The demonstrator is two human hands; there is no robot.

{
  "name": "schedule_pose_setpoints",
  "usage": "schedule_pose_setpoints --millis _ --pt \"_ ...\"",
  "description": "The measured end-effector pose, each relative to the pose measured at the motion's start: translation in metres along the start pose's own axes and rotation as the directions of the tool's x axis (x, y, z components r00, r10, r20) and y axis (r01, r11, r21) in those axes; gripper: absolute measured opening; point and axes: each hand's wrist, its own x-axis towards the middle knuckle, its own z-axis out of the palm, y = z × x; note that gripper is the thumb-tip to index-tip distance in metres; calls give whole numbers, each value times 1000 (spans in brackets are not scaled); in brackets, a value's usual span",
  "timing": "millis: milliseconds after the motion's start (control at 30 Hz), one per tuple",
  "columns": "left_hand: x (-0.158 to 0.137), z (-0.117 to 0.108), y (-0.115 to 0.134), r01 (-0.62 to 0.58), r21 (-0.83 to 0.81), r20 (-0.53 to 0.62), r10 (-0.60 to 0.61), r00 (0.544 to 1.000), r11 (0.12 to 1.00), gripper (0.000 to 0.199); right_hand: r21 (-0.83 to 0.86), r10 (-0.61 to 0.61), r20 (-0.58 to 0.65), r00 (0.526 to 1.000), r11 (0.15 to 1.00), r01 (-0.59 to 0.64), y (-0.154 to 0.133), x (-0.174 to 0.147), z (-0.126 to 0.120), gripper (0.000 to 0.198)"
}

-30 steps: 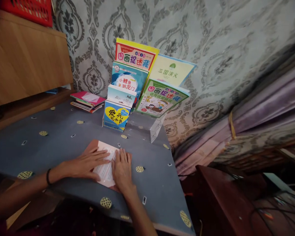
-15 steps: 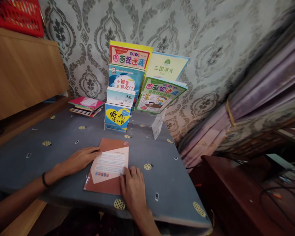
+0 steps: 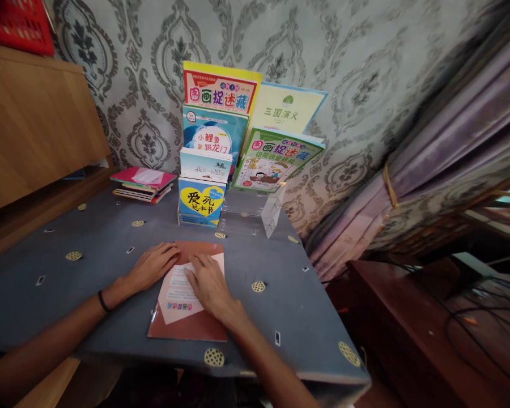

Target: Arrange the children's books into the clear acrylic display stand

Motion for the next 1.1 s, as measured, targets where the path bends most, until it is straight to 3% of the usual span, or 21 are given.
schedule_pose_setpoints --millis 133,267,567,867,1100 --pt "-5 9 -6 -23 -33 -26 22 999 999 30 87 -126 80 989 989 119 0 46 28 56" --pt "-5 9 -14 -71 -142 -70 62 996 987 39 85 -172 139 975 983 162 3 65 40 61" --pt "-1 5 -14 -34 -172 -54 25 998 984 39 87 -183 70 981 980 177 7 69 46 66" --pt "-1 12 -20 -65 -107 -134 50 990 992 31 22 -156 84 984 988 154 17 56 44 67" --pt "0 10 -17 -33 -75 -121 23 992 997 32 9 -136 106 985 991 136 19 54 41 63"
